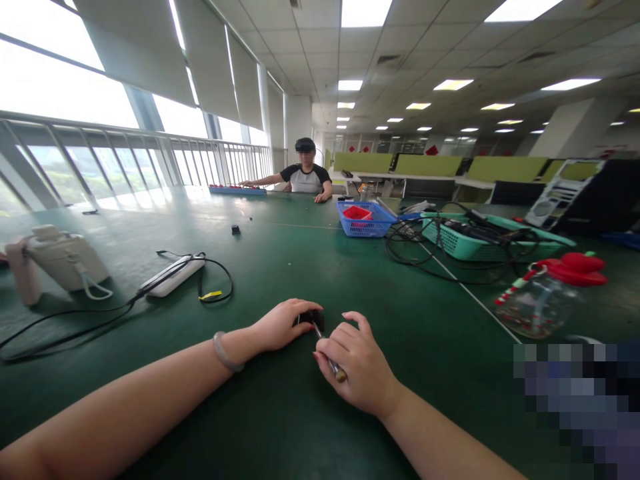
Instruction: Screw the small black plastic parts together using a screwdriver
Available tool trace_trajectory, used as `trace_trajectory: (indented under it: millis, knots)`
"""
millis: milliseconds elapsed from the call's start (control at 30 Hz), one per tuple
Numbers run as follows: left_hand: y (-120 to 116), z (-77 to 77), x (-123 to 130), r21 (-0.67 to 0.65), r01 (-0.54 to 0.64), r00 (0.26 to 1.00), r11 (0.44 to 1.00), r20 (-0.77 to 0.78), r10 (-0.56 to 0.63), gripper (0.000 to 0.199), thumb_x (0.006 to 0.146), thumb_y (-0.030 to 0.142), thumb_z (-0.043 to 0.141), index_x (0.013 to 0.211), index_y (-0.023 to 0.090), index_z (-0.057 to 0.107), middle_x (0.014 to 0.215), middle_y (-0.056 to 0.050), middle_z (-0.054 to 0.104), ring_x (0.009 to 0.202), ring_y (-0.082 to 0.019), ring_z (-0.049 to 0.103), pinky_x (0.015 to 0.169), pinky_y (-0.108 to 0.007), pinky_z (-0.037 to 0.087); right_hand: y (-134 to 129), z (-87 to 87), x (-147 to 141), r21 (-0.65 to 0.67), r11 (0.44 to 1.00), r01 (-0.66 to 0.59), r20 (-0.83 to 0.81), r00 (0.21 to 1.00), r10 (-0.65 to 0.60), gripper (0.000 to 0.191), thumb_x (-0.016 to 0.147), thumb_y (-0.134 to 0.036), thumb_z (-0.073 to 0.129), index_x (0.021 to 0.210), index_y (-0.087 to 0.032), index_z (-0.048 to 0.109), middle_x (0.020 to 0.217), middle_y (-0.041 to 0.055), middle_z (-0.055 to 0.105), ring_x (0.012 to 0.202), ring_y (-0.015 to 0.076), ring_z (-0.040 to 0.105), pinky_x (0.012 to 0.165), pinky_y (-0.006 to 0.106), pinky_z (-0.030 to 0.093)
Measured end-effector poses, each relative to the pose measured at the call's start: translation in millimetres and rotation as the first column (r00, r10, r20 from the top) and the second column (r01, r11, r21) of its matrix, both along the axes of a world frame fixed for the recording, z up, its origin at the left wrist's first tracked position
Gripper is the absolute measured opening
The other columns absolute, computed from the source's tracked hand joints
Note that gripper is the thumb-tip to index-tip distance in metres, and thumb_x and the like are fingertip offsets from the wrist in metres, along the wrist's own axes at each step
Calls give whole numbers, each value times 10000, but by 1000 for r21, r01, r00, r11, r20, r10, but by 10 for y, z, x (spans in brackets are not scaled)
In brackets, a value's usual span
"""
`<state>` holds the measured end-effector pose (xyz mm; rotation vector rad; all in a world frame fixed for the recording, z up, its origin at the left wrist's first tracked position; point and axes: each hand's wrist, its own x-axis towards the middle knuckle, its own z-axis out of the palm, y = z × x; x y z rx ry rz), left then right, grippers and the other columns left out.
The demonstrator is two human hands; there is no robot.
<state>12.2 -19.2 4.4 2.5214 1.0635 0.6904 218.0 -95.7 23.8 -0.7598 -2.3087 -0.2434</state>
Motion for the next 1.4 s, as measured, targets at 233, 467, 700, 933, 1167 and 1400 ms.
trace_trajectory:
  millis: [233,467,700,933,1167,1400]
  knots:
    - [8,-25,-2,-20,-27,1000,999,9,28,495,849,276,623,1327,258,497,1246,-60,624,1131,-231,578,1003,-375,448,-24,7,-27,50,998,24,3,1000,-25,88,886,-182,544,845,-211,616,701,-15,603,701,143,543,992,450,332]
    - [-18,-18,-1,-17,-67,998,998,2,67,561,841,294,630,1366,247,437,1183,-77,637,1064,-239,601,958,-378,470,-23,25,-20,81,995,59,-12,998,-58,108,899,-193,535,851,-216,629,704,-7,610,700,149,549,986,448,343]
    - [-21,-6,1,-26,-71,997,997,-16,71,552,848,316,621,1365,245,442,1210,-78,630,1094,-241,588,973,-378,458,1,15,-6,74,991,111,-49,993,-107,97,896,-190,550,832,-206,622,726,-1,612,704,148,549,982,453,341]
    - [-27,26,6,-13,-39,999,999,-15,39,490,856,297,615,1328,228,502,1272,-70,619,1146,-233,573,1015,-369,431,37,4,28,12,989,146,-94,985,-145,85,896,-204,546,846,-216,613,735,-6,627,714,155,570,960,437,347]
    - [10,-9,0,6,-5,999,1000,-33,5,456,881,331,588,1320,229,521,1295,-68,610,1182,-232,556,1044,-382,415,116,-24,37,-111,975,193,-185,960,-211,113,914,-245,535,817,-230,591,754,-2,665,698,165,596,916,418,381]
    - [-9,-2,-9,23,29,999,999,-26,-28,427,865,318,605,1281,237,553,1243,-61,628,1142,-221,568,1031,-364,423,118,-1,144,-16,980,196,-366,912,-188,145,888,-174,511,770,-227,577,670,-5,622,617,167,560,820,401,433]
